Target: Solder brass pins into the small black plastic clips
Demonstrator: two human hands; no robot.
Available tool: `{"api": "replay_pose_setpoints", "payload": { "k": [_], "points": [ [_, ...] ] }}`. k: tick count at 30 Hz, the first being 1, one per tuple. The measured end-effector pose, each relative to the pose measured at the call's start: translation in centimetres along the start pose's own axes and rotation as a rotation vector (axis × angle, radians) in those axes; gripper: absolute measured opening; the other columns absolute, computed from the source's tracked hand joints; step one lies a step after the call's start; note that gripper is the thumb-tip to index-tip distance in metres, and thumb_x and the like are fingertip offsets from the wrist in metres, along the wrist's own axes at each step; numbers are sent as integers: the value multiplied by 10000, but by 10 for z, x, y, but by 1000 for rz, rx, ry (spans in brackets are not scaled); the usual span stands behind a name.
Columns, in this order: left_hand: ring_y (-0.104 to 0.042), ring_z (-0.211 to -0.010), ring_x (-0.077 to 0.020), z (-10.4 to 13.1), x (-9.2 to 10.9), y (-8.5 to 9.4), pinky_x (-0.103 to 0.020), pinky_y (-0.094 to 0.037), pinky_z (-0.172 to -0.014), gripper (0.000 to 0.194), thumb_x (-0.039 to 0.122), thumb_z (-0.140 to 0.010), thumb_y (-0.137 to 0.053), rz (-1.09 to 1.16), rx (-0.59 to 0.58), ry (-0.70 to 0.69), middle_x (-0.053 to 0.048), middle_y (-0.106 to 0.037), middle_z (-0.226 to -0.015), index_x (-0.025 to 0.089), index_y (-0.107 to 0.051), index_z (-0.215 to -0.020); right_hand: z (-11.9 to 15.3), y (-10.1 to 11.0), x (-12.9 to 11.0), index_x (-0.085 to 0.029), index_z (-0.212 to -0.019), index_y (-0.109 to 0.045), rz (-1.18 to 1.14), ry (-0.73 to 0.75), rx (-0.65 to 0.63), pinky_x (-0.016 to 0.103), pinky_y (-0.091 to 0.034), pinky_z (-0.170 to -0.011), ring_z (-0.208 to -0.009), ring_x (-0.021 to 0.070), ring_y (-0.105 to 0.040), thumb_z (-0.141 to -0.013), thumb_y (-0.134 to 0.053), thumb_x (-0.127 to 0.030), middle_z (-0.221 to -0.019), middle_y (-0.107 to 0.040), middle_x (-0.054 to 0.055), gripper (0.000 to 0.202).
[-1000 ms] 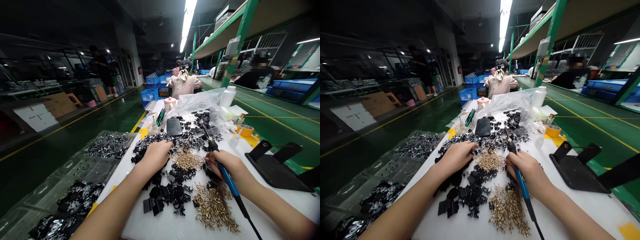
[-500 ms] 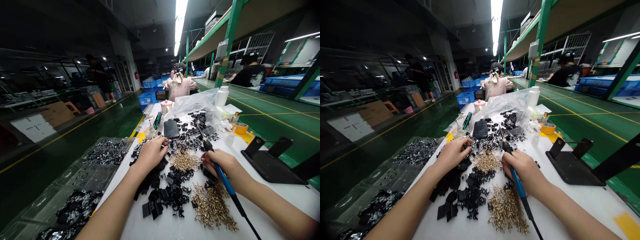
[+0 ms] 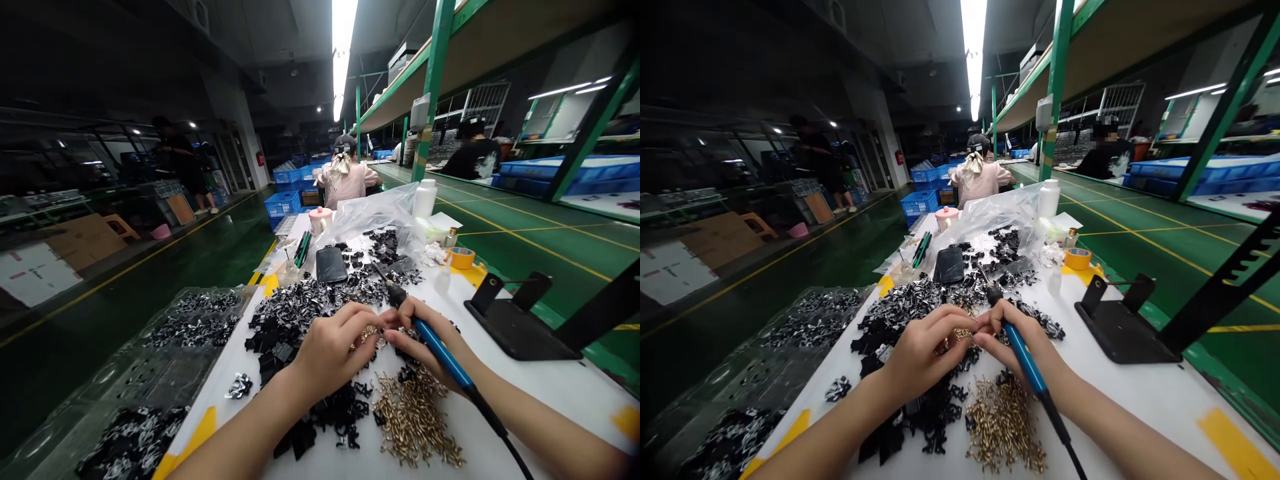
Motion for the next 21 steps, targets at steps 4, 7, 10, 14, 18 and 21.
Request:
{"api": "replay_pose_setpoints", "payload": {
  "k": [4, 7, 10, 14, 18, 21],
  "points": [
    [-521, -585, -78, -2, -2, -1, -245, -455, -572, 201, 217, -856, -462, 77, 17, 83, -65, -574, -1024, 183, -531, -1041, 2, 1, 3, -222, -718, -332, 46, -12, 53, 294, -474, -682, -774, 157, -598, -801, -574, -293, -846, -606, 24, 265],
    [-528, -626, -98, -3, -3, -2, -250, -458, -581, 213, 220, -845, -470, 131, 4, 172, -71, -571, -1000, 175, -524, -1046, 2, 2, 7, -222, -722, -332, 37, -11, 65, 316, -471, -724, -849, 177, -596, -806, -556, -270, -900, -608, 54, 244],
    [-523, -660, -112, -4, -3, -3, -265, -462, -617, 191, 205, -846, -460, 170, -4, 210, -69, -570, -996, 180, -546, -1014, 1, 2, 8, -224, -723, -332, 44, -6, 66, 318, -471, -726, -861, 180, -594, -802, -554, -261, -881, -605, 51, 239],
    [-547, -753, -142, -4, -6, -3, -278, -474, -652, 185, 212, -831, -493, 252, 30, 280, -63, -583, -1001, 186, -559, -1002, 0, 3, 6, -225, -726, -330, 50, -3, 72, 318, -474, -725, -870, 182, -596, -807, -545, -259, -882, -601, 51, 233],
    [-564, -730, -138, -4, -13, -6, -282, -486, -647, 211, 252, -801, -557, 375, 29, 394, -57, -594, -1015, 190, -568, -1002, 1, 2, 6, -225, -736, -334, 46, -5, 55, 308, -474, -711, -854, 176, -597, -812, -541, -260, -896, -603, 56, 224],
    [-561, -659, -115, -4, -17, -9, -256, -477, -576, 231, 299, -827, -527, 493, -4, 457, -50, -592, -994, 197, -559, -1032, 1, 1, 8, -225, -733, -329, 41, -11, 50, 299, -473, -696, -802, 161, -596, -813, -537, -254, -890, -607, 51, 225]
  ]
}}
Point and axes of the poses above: each hand's wrist, its own z-axis away from the middle knuckle, its own y-axis out of the back of the hand, x = y × z, the point moved 4 cm from there along -z, towards the middle knuckle
